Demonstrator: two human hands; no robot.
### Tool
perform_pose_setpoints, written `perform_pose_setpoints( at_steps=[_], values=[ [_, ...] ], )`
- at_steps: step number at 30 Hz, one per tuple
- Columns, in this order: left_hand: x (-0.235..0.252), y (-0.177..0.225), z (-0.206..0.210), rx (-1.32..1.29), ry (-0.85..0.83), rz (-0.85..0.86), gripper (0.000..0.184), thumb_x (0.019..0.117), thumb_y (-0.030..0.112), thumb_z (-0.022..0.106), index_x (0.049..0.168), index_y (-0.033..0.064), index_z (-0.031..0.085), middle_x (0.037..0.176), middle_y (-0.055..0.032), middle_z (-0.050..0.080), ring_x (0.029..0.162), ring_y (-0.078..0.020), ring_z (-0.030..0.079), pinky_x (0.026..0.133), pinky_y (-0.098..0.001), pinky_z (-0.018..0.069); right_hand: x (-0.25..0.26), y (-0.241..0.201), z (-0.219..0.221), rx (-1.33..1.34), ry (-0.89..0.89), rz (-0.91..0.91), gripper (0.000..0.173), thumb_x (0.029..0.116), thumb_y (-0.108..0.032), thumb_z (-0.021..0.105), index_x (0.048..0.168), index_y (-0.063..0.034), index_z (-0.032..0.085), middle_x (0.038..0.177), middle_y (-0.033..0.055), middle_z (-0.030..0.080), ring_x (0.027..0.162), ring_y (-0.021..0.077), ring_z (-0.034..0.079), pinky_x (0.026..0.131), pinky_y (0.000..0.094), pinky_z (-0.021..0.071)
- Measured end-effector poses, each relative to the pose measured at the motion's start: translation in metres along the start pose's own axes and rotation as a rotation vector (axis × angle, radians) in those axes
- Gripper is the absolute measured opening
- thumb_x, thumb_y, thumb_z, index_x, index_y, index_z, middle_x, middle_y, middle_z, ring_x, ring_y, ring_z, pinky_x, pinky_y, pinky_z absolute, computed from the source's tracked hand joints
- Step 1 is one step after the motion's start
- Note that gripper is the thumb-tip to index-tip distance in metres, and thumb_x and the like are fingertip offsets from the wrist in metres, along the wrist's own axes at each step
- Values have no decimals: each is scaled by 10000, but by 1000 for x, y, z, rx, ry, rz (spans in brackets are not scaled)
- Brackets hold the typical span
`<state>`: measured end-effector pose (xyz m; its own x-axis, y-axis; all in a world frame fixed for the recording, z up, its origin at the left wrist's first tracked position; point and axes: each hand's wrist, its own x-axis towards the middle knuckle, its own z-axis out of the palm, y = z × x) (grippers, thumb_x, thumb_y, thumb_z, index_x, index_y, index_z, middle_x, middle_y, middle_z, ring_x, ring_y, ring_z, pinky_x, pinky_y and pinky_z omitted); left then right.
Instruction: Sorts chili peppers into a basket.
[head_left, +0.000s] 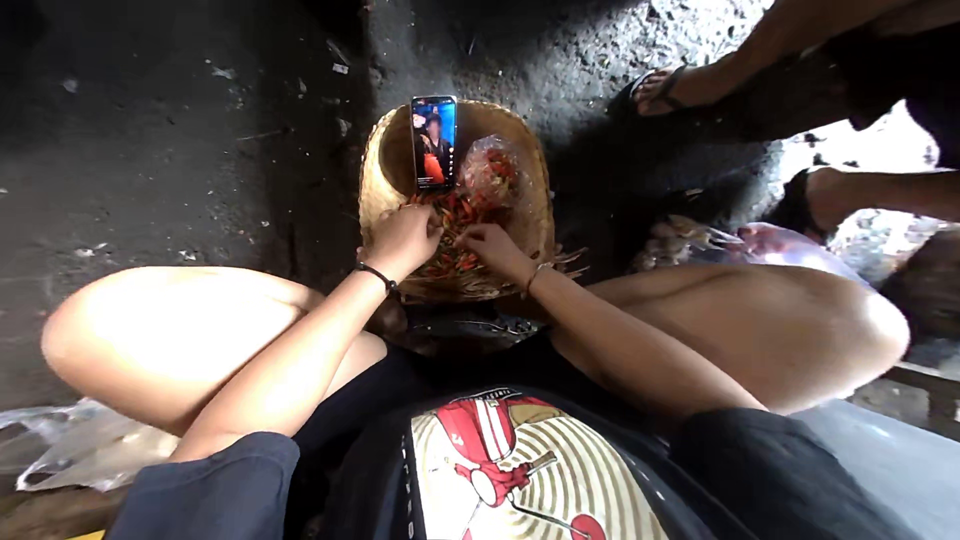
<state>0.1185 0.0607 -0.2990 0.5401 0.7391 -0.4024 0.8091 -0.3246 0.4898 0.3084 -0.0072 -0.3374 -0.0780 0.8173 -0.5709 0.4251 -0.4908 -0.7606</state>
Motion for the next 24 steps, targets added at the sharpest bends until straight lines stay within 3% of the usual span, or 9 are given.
perform_pose_setpoints(
  at_steps=[1, 3, 7, 11, 15, 18, 21, 24],
  values=[
    [0, 0, 0, -9, -2, 3, 263, 1031, 267, 612, 1178, 73, 712, 1137, -140, 723, 1123, -313, 674, 1068, -593, 431, 2, 2, 4, -141, -34, -17, 280, 1068, -212, 553, 1163, 8, 698, 1113, 200, 695, 1035, 309, 668, 950, 524, 521],
    [1, 0, -1, -13, -12, -3, 242, 1036, 253, 599, 1166, 86, 717, 1138, -130, 722, 1120, -301, 674, 1066, -580, 437, 4, 6, 13, -370, -78, -49, 267, 1040, -227, 598, 1186, -28, 699, 1099, 212, 706, 1039, 371, 683, 945, 594, 525],
    [2, -2, 0, -31, -17, -11, 232, 1037, 248, 587, 1163, 108, 722, 1157, -114, 724, 1130, -291, 678, 1046, -569, 465, 5, 4, 22, -655, -119, -15, 334, 1049, -333, 573, 1220, -67, 681, 1119, 196, 713, 1085, 394, 684, 925, 620, 529],
    [2, -5, 2, -35, -20, 15, 240, 1047, 222, 567, 1183, 95, 719, 1171, -125, 723, 1147, -302, 672, 1050, -574, 462, 5, 7, 26, -746, -105, -100, 296, 1068, -276, 537, 1176, -41, 683, 1117, 196, 710, 1073, 392, 688, 898, 604, 540],
    [3, -5, 2, -59, -75, 94, 245, 1051, 178, 561, 1210, 66, 712, 1247, -158, 690, 1210, -326, 644, 1056, -559, 479, 2, -4, 25, -754, -121, -73, 285, 1045, -245, 573, 1206, -30, 666, 1134, 209, 701, 1077, 409, 683, 889, 620, 537],
    [3, -2, 4, -56, -126, 133, 260, 1040, 164, 584, 1251, 64, 697, 1311, -179, 650, 1261, -345, 604, 1084, -542, 459, 2, -14, 15, -693, -98, -51, 270, 981, -237, 657, 1146, -25, 686, 1056, 206, 711, 1018, 413, 691, 851, 625, 541],
    [4, -6, 8, -76, -162, 147, 334, 1002, 124, 634, 1327, 57, 661, 1392, -199, 605, 1324, -372, 560, 1120, -556, 431, 1, -21, 1, -623, -124, -39, 303, 1005, -276, 638, 1118, 3, 674, 1036, 216, 691, 1015, 399, 676, 872, 609, 531],
    [3, -8, 9, -97, -205, 168, 364, 1024, 151, 623, 1372, 45, 629, 1401, -200, 611, 1343, -370, 555, 1147, -559, 407, 1, -20, -10, -520, -139, -73, 328, 1012, -269, 647, 1143, 32, 665, 1057, 225, 688, 1027, 386, 671, 926, 588, 522]
  ],
)
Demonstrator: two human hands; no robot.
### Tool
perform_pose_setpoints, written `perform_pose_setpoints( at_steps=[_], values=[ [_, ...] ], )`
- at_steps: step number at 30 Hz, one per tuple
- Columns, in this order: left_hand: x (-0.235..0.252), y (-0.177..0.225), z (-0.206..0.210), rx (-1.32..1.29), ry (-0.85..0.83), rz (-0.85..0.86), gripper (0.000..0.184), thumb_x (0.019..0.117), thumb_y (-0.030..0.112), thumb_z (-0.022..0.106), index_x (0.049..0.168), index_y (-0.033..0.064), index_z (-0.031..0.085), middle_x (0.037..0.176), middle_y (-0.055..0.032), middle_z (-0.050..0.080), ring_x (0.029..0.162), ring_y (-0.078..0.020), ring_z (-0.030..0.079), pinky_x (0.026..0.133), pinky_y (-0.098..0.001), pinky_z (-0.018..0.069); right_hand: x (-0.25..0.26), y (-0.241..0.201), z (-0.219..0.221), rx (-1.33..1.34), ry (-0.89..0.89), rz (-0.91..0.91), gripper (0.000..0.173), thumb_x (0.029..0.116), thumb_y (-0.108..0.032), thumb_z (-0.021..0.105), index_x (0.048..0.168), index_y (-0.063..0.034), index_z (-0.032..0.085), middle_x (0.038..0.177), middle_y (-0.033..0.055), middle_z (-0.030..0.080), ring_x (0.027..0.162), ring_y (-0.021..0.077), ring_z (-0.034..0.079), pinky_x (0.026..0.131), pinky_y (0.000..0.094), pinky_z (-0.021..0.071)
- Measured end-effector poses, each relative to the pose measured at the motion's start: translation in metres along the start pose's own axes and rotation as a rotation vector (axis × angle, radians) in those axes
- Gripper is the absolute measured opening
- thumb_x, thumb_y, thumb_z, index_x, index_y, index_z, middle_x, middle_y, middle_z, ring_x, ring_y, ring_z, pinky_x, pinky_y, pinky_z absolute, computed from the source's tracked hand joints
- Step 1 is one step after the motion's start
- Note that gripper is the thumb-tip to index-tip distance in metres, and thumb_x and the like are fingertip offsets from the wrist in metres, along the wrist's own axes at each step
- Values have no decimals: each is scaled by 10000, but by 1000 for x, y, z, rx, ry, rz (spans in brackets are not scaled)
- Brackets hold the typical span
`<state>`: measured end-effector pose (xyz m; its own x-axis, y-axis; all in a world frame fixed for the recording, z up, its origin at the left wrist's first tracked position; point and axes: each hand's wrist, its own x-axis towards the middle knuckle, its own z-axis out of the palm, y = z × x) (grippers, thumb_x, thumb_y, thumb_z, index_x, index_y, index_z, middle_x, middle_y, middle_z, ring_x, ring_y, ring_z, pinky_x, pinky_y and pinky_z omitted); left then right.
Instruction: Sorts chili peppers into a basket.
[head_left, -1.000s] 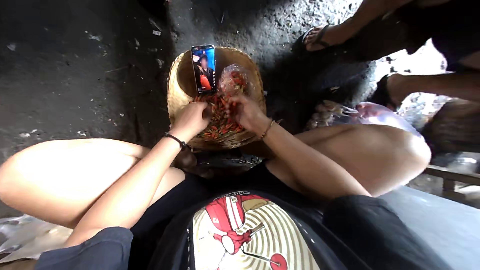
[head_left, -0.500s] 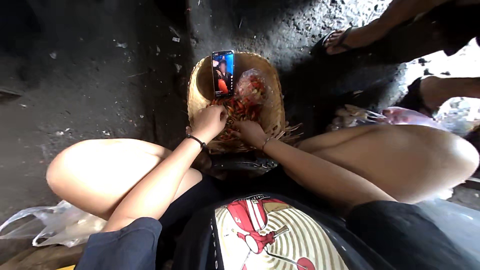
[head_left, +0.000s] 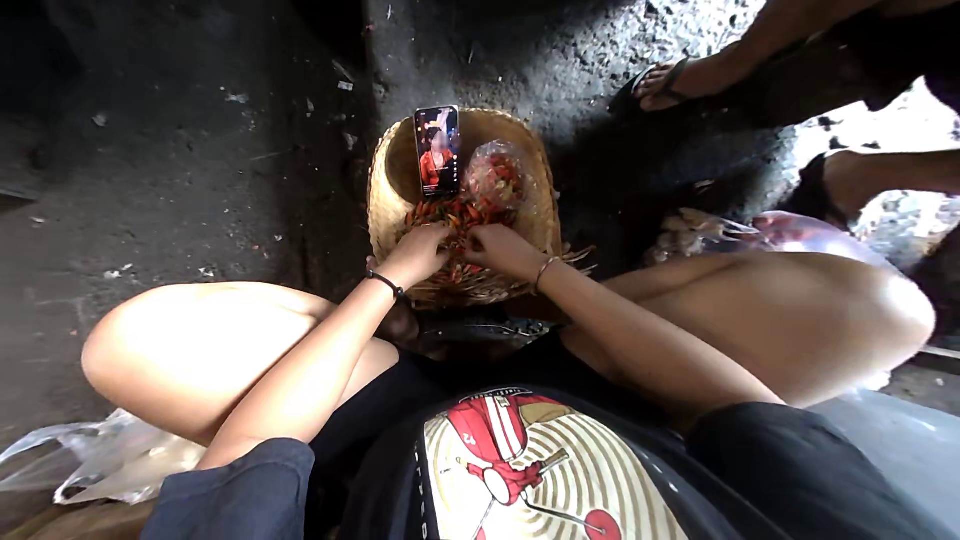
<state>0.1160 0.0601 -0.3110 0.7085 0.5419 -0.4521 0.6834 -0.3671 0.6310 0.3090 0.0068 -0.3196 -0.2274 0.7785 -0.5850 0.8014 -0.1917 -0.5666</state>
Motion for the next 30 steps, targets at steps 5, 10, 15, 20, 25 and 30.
perform_pose_setpoints(
  at_steps=[5, 10, 15, 20, 25, 30],
  values=[
    [2, 1, -3, -62, 36, 22, 263, 1048, 169, 589, 1240, 25, 698, 1234, -179, 704, 1213, -330, 652, 1090, -544, 466, -5, 1, -15, 193, 35, -27, 268, 1024, -187, 631, 1129, 57, 664, 1037, 215, 672, 962, 317, 658, 905, 510, 525],
    [3, 0, -8, -193, 60, -27, 248, 1023, 131, 634, 1228, 5, 697, 1226, -182, 703, 1202, -304, 655, 1093, -500, 472, -4, 3, -22, 253, 87, -56, 231, 1035, -161, 602, 1103, 45, 681, 1084, 220, 667, 1005, 318, 645, 926, 511, 507],
    [5, 0, -9, -308, 123, -96, 248, 1047, 176, 610, 1184, -12, 696, 1154, -186, 710, 1114, -302, 676, 1033, -516, 499, -6, 1, -21, 428, 130, -79, 318, 1063, -274, 577, 1202, 7, 632, 1124, 176, 666, 995, 243, 648, 908, 448, 523],
    [2, 7, -9, -537, 146, -139, 274, 1056, 198, 605, 1200, -24, 676, 1134, -175, 702, 1054, -238, 673, 996, -446, 515, -12, -4, -22, 535, 205, -150, 283, 1074, -246, 549, 1193, -1, 627, 1022, 116, 655, 871, 144, 610, 807, 342, 518],
    [-1, 15, -4, -928, 248, -60, 165, 1032, 139, 624, 1082, -4, 689, 969, -40, 693, 891, -69, 642, 874, -280, 535, -14, -6, -25, 1155, 84, -134, 166, 1093, -221, 473, 1051, -110, 589, 674, -92, 443, 527, 6, 394, 493, 164, 354],
    [-3, 18, -3, -1138, 237, 77, 109, 1045, 83, 572, 1038, 36, 670, 915, 15, 686, 874, -66, 659, 891, -266, 558, -17, -11, -23, 1493, -25, -90, 248, 1113, -262, 413, 974, -155, 587, 655, -92, 456, 514, 1, 410, 482, 137, 363]
  ],
)
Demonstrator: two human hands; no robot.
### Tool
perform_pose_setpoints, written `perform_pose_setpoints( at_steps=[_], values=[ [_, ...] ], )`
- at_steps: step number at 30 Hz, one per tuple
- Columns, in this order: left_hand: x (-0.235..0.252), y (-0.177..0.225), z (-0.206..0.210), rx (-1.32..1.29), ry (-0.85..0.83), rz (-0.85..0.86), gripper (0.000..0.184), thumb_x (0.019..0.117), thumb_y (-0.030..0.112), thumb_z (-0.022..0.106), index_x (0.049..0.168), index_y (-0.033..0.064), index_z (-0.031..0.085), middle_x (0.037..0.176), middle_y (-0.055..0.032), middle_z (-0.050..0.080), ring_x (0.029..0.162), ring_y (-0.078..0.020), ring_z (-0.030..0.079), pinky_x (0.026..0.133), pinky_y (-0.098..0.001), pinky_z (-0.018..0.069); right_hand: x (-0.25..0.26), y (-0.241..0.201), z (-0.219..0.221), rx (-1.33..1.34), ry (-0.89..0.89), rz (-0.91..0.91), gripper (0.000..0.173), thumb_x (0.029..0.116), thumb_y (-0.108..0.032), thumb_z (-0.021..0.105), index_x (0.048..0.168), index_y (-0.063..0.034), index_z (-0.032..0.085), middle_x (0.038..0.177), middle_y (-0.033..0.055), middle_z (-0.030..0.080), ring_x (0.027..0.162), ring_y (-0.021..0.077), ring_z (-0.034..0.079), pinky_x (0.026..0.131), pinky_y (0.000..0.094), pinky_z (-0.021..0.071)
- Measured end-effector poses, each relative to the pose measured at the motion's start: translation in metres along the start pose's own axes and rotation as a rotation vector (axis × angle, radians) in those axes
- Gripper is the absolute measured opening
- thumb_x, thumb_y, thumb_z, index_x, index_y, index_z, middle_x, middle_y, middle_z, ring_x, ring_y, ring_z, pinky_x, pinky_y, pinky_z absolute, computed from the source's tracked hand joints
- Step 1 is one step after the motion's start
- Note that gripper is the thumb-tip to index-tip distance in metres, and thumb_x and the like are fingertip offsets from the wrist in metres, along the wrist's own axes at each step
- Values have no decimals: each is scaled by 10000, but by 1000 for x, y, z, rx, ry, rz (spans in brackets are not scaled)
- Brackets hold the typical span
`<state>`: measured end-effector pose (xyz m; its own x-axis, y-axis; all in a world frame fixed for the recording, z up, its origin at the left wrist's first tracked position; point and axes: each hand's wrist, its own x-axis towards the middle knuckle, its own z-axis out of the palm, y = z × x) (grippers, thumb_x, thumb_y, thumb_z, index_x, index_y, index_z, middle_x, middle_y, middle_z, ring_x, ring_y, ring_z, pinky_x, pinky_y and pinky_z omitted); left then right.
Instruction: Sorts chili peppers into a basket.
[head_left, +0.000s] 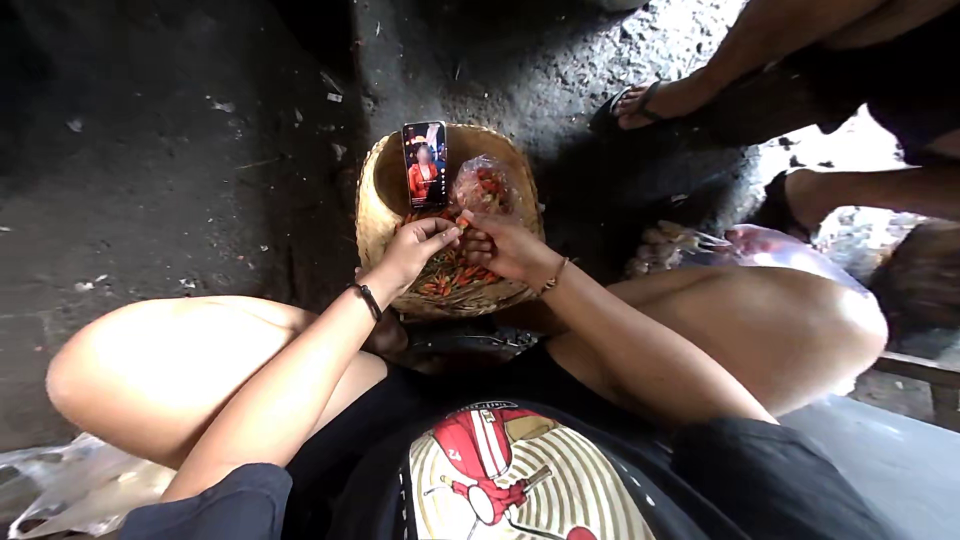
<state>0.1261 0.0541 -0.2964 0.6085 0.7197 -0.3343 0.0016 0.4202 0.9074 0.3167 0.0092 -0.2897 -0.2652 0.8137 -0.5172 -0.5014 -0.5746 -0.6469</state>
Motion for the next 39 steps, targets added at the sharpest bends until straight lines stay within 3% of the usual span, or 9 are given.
perform_pose_setpoints(
  at_steps=[4, 12, 15, 19, 23, 25, 27, 31, 39],
  values=[
    [0, 5, -3, -19, 19, 1, 108, 1048, 92, 567, 1061, 35, 657, 935, 2, 679, 873, -75, 656, 878, -266, 558, 0, -15, -5, 34, 105, -75, 277, 1112, -309, 417, 918, -176, 564, 654, -87, 467, 526, 12, 425, 499, 152, 387],
    [2, -5, -8, 616, 9, -121, 217, 1026, 176, 650, 1147, -1, 688, 1084, -144, 706, 1008, -205, 672, 956, -426, 530, 10, -42, -44, 44, 642, -160, 193, 1082, -159, 432, 1138, -42, 574, 941, 53, 648, 814, 141, 662, 763, 278, 573],
    [1, -4, -5, 641, -42, -112, 197, 1024, 161, 650, 1127, -2, 689, 1063, -143, 704, 986, -207, 669, 934, -430, 532, 14, -43, -54, 5, 603, -138, 360, 1117, -229, 384, 1379, -8, 494, 1240, 112, 607, 1125, 186, 618, 996, 340, 506],
    [2, -7, -5, 663, -34, -130, 221, 1025, 179, 655, 1139, -9, 685, 1081, -161, 703, 1015, -231, 673, 954, -449, 527, 8, -54, -53, -192, 510, -138, 476, 1131, -324, 356, 1505, -38, 430, 1560, 128, 456, 1444, 207, 440, 1179, 364, 375],
    [-2, -4, -6, 694, -40, -144, 210, 1034, 165, 638, 1143, -9, 680, 1071, -156, 700, 989, -219, 668, 938, -437, 526, 7, -43, -48, -855, 545, -249, 477, 1026, -327, 621, 1367, 5, 577, 1326, 207, 616, 1211, 291, 611, 1038, 472, 500],
    [-10, 5, -3, 732, -37, -124, 191, 1039, 149, 625, 1137, -5, 679, 1063, -169, 699, 951, -242, 667, 890, -451, 529, 11, -32, -47, -1196, 501, -229, 598, 918, -355, 774, 1344, 25, 599, 1303, 246, 629, 1218, 377, 609, 1060, 567, 480],
    [-10, 2, -2, 744, -39, -128, 201, 1043, 158, 620, 1153, -1, 678, 1102, -181, 697, 994, -269, 672, 917, -480, 528, 13, -23, -46, -1501, 473, -137, 484, 926, -326, 764, 1272, -5, 660, 1283, 229, 650, 1238, 401, 599, 1077, 600, 450],
    [3, -6, -10, 782, 18, -156, 243, 1032, 170, 643, 1185, -14, 682, 1159, -192, 699, 1113, -292, 664, 1021, -505, 497, 10, -36, -35, -1582, 466, -149, 252, 1039, -169, 567, 1144, 10, 710, 1202, 224, 677, 1194, 384, 627, 1046, 559, 474],
    [5, -11, -14, 994, 30, -162, 259, 1024, 215, 650, 1182, 21, 719, 1174, -195, 709, 1159, -341, 663, 1048, -562, 488, 10, -34, -34, -1580, 506, -231, 234, 1012, -154, 620, 1165, 5, 695, 1258, 217, 651, 1221, 375, 613, 1053, 546, 482]
  ],
)
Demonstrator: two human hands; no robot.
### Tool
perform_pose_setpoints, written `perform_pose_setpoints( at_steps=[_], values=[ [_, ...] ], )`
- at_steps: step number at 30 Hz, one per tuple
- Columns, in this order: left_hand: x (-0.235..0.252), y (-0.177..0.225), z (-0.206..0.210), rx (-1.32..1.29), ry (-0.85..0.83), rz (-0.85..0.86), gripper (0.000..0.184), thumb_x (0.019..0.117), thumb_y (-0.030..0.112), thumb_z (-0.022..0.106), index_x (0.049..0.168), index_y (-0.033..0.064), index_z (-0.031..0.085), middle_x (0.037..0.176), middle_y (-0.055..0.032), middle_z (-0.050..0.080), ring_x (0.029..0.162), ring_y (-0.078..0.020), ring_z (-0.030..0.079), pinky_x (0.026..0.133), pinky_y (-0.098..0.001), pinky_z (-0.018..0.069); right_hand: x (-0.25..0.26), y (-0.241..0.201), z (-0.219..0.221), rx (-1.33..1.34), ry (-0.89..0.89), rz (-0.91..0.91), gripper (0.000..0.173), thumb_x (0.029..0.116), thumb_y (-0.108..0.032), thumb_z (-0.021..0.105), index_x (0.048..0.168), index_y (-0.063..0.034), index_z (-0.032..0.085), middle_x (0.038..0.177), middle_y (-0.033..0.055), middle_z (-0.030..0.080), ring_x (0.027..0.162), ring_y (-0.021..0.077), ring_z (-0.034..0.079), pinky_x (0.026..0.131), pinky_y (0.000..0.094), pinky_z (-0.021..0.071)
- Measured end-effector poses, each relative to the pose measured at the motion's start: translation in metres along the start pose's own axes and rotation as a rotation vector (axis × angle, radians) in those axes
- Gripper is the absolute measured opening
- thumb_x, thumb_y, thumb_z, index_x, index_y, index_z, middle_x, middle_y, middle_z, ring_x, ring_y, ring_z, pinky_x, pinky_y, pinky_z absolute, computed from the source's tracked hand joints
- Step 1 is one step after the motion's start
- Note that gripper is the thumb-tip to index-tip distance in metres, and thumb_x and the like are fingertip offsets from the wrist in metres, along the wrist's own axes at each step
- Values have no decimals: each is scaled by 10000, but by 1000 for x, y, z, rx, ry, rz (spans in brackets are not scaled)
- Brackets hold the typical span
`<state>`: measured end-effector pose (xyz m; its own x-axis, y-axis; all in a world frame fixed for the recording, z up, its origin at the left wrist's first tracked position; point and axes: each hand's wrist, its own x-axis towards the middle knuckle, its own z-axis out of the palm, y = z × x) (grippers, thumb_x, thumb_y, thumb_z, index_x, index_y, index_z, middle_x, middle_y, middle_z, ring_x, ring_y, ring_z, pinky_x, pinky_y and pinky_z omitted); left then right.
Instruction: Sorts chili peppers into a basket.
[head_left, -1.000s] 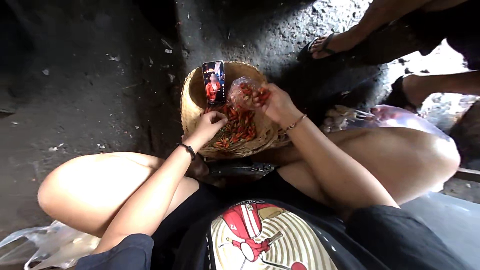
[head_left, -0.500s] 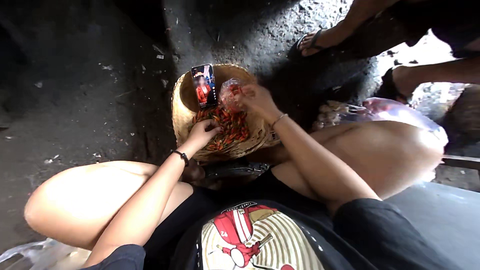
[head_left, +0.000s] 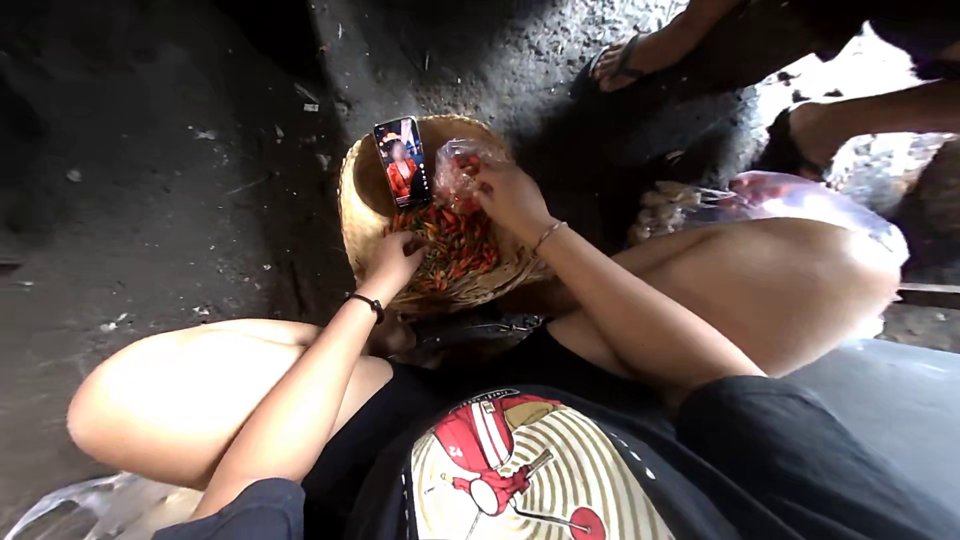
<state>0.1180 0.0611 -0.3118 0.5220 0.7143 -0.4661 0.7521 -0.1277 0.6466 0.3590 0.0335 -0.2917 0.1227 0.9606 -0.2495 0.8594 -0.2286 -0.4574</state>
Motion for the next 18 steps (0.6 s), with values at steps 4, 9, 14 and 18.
perform_pose_setpoints(
  at_steps=[4, 9, 14, 18],
  values=[
    [2, -2, 0, 132, -13, -17, 246, 1035, 229, 630, 1175, 47, 718, 1183, -189, 698, 1152, -362, 659, 1016, -591, 498, -12, -17, -10, 21, 48, -54, 289, 980, -234, 678, 1145, 4, 673, 1201, 214, 647, 1141, 365, 636, 999, 538, 514],
    [1, 0, 1, 234, -69, -71, 256, 1024, 171, 601, 1234, 81, 718, 1265, -177, 688, 1224, -366, 635, 1040, -613, 477, -23, -23, 18, -170, -458, 115, 262, 1001, -135, 624, 1165, 65, 666, 1240, 276, 638, 1199, 438, 614, 981, 620, 503],
    [2, -1, 6, 218, -92, -57, 240, 1037, 215, 590, 1206, 115, 728, 1268, -142, 687, 1230, -329, 630, 1038, -592, 477, -18, 0, 56, -220, -388, 217, 602, 1016, -297, 632, 1441, 97, 469, 1469, 345, 439, 1392, 491, 433, 1109, 617, 409],
    [4, -8, 12, 227, -88, -62, 322, 1011, 316, 651, 1252, 110, 710, 1421, -177, 581, 1348, -370, 528, 1090, -615, 428, -20, 5, 74, -115, -376, 189, 630, 1012, -354, 641, 1510, -16, 454, 1531, 339, 360, 1400, 493, 420, 1100, 603, 430]
  ],
)
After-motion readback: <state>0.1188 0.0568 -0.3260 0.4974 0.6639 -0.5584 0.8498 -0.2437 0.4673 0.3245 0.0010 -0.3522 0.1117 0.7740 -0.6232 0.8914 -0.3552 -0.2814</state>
